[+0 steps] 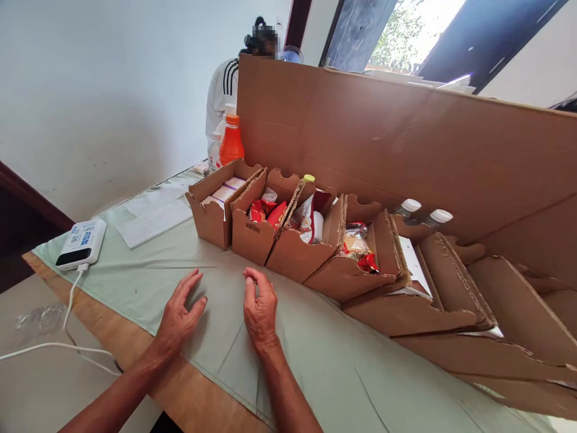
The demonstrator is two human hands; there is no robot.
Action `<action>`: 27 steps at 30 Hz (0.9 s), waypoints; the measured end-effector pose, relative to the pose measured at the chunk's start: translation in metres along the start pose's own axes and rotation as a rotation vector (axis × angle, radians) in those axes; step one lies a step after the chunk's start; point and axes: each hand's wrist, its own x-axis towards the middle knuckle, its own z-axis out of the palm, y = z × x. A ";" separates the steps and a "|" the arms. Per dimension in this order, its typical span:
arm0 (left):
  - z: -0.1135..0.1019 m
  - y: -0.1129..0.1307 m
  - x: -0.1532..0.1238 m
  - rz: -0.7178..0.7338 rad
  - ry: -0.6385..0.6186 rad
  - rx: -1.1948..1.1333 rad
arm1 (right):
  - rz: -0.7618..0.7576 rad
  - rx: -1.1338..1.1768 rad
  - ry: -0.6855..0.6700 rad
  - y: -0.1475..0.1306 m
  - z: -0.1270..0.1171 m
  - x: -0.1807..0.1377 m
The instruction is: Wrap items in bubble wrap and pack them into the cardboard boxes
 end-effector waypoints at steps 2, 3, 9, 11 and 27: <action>0.003 0.000 0.000 0.046 0.034 0.002 | -0.092 -0.001 -0.070 -0.028 0.006 0.018; 0.005 0.001 -0.001 0.068 0.041 0.005 | -0.140 -0.024 -0.109 -0.043 0.010 0.030; 0.007 0.002 0.000 0.047 0.043 -0.047 | -0.217 -0.440 -0.331 -0.111 0.039 0.103; 0.006 -0.001 0.001 0.065 0.085 -0.045 | -0.188 -0.514 -0.366 -0.115 0.050 0.117; -0.041 -0.002 0.005 -0.212 0.516 -0.525 | -0.301 -0.314 -0.603 -0.129 0.021 0.047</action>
